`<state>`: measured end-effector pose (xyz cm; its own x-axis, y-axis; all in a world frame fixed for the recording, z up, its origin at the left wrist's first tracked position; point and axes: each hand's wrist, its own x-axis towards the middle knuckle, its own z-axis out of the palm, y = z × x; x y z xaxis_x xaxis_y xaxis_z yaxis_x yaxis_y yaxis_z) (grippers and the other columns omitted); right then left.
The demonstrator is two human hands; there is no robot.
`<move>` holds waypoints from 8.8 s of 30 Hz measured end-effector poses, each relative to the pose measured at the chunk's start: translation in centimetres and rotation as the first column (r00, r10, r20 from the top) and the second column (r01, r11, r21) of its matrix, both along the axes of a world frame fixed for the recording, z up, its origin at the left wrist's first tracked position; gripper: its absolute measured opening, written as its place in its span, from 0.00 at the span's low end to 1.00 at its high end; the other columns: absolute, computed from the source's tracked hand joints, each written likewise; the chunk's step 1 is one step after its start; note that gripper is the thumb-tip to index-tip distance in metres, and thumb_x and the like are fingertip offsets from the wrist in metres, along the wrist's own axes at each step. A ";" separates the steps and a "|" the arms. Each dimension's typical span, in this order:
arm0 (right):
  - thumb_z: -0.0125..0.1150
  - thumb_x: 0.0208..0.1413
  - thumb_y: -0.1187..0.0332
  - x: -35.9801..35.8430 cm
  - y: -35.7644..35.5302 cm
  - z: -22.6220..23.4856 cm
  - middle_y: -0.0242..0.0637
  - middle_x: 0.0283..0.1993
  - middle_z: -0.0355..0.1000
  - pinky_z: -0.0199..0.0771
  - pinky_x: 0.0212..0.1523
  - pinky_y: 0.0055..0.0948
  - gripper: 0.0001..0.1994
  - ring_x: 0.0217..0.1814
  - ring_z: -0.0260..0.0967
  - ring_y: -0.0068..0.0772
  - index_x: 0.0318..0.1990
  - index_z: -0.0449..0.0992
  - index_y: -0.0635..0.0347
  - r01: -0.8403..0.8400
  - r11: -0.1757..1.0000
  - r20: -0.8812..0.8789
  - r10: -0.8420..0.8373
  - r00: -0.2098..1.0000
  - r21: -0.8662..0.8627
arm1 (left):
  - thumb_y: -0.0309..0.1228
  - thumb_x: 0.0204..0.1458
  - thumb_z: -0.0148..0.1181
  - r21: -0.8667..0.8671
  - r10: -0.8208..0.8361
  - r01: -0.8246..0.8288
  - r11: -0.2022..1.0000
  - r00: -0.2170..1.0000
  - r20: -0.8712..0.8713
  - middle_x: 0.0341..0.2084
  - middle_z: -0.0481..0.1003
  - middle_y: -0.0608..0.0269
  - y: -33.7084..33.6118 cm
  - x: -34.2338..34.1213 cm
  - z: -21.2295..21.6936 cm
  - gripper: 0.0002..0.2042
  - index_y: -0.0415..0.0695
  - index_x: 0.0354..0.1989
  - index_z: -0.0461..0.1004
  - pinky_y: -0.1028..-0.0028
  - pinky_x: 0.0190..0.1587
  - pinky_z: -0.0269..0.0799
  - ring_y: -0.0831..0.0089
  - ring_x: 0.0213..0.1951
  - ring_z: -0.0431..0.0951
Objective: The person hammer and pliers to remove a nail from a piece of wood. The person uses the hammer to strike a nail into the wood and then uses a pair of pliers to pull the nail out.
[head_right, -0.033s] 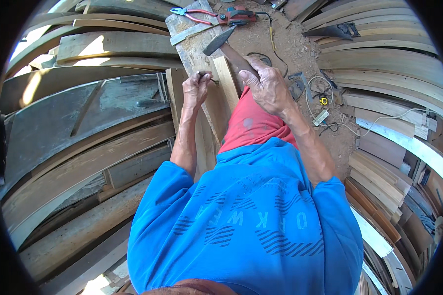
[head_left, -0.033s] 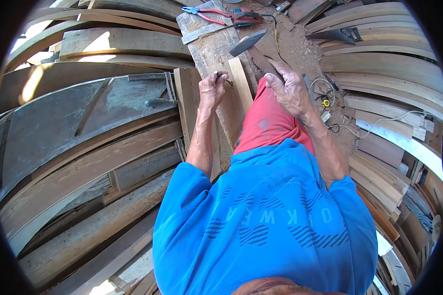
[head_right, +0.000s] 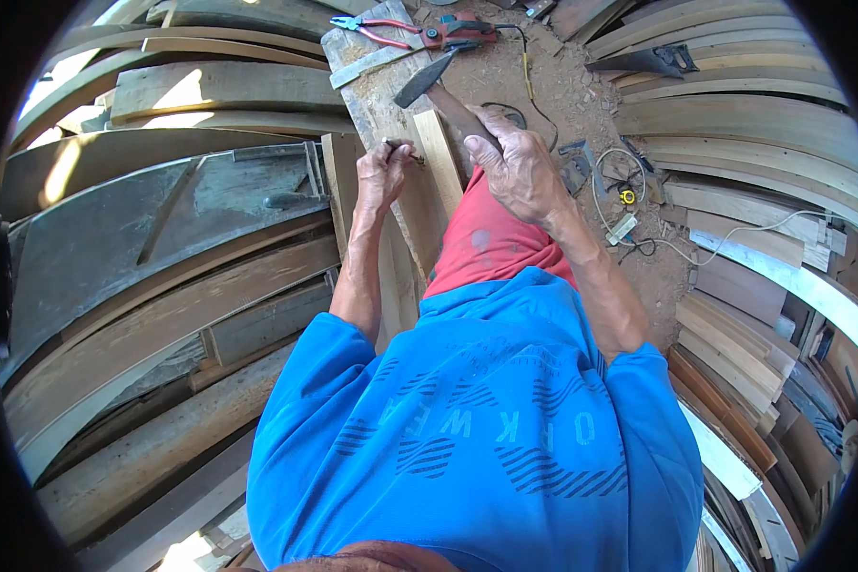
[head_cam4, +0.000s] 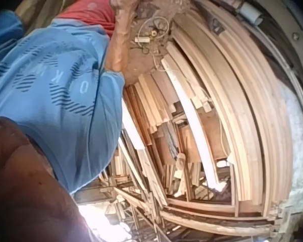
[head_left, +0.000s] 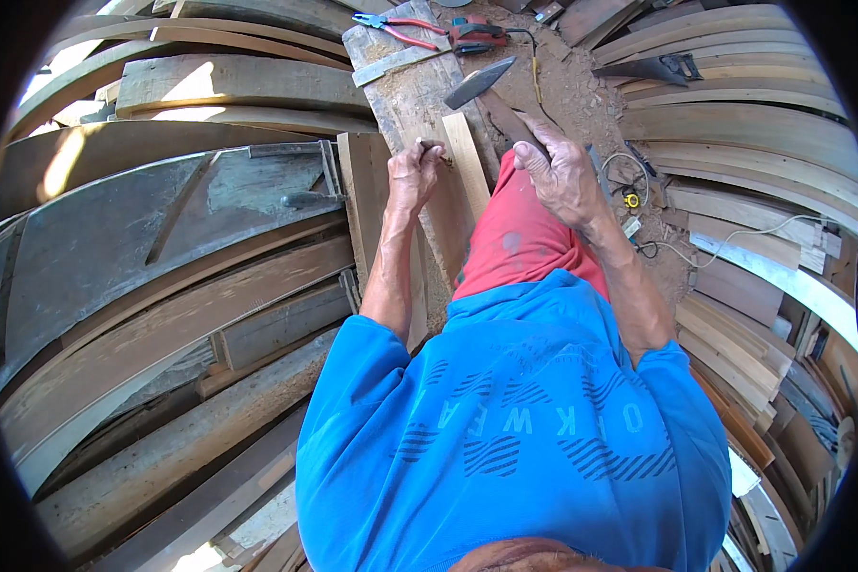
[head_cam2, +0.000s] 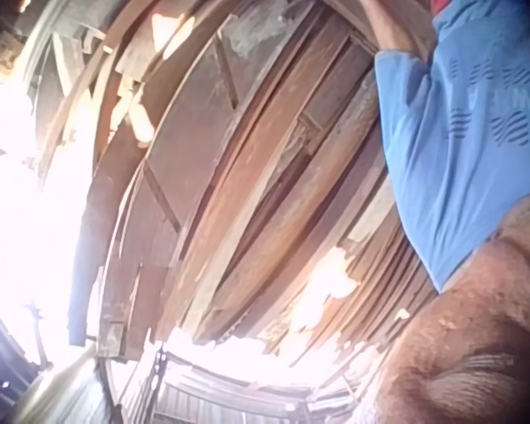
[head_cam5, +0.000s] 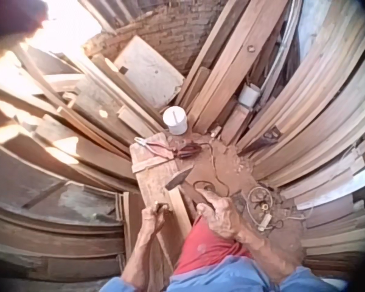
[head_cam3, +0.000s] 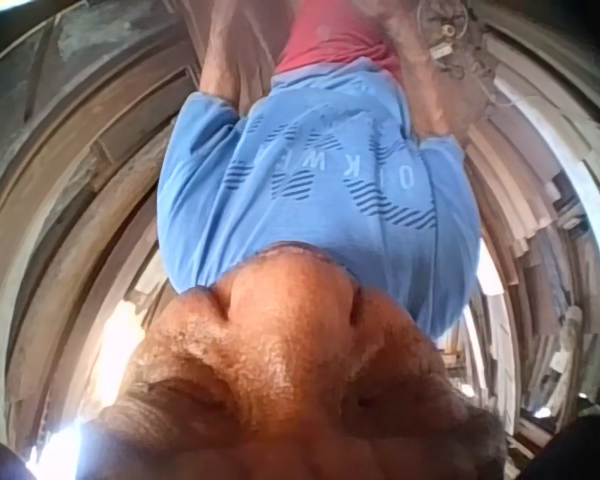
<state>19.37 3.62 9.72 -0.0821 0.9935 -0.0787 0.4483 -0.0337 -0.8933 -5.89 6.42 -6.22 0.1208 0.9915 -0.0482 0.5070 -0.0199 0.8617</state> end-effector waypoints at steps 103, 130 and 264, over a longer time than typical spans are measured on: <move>0.51 0.71 0.61 -2.9 12.3 -16.1 0.58 0.59 0.75 0.73 0.60 0.56 0.23 0.64 0.72 0.61 0.69 0.64 0.57 -0.195 0.834 0.579 0.507 0.639 -0.516 | 0.21 0.64 0.63 -0.326 0.282 -0.172 0.930 0.901 0.329 0.33 0.82 0.62 -2.2 -0.9 -1.7 0.02 0.35 0.41 0.78 0.76 0.41 0.82 0.78 0.34 0.82; 0.55 0.69 0.65 -1.7 2.1 1.3 0.45 0.36 0.75 0.79 0.36 0.47 0.25 0.37 0.77 0.52 0.72 0.69 0.42 -0.711 0.701 0.682 0.541 0.492 -0.043 | 0.24 0.60 0.66 0.221 0.324 -0.350 0.910 0.935 0.146 0.27 0.81 0.53 -4.9 3.0 -2.2 0.03 0.40 0.40 0.82 0.67 0.35 0.77 0.66 0.28 0.82; 0.54 0.70 0.67 0.6 0.0 0.0 0.55 0.50 0.80 0.76 0.53 0.41 0.29 0.47 0.80 0.47 0.76 0.61 0.62 -0.212 0.969 0.004 0.215 0.977 -0.130 | 0.25 0.64 0.61 -0.024 -0.134 0.132 0.991 0.983 -0.126 0.25 0.83 0.54 0.5 0.5 1.0 0.05 0.39 0.38 0.83 0.68 0.36 0.81 0.69 0.31 0.87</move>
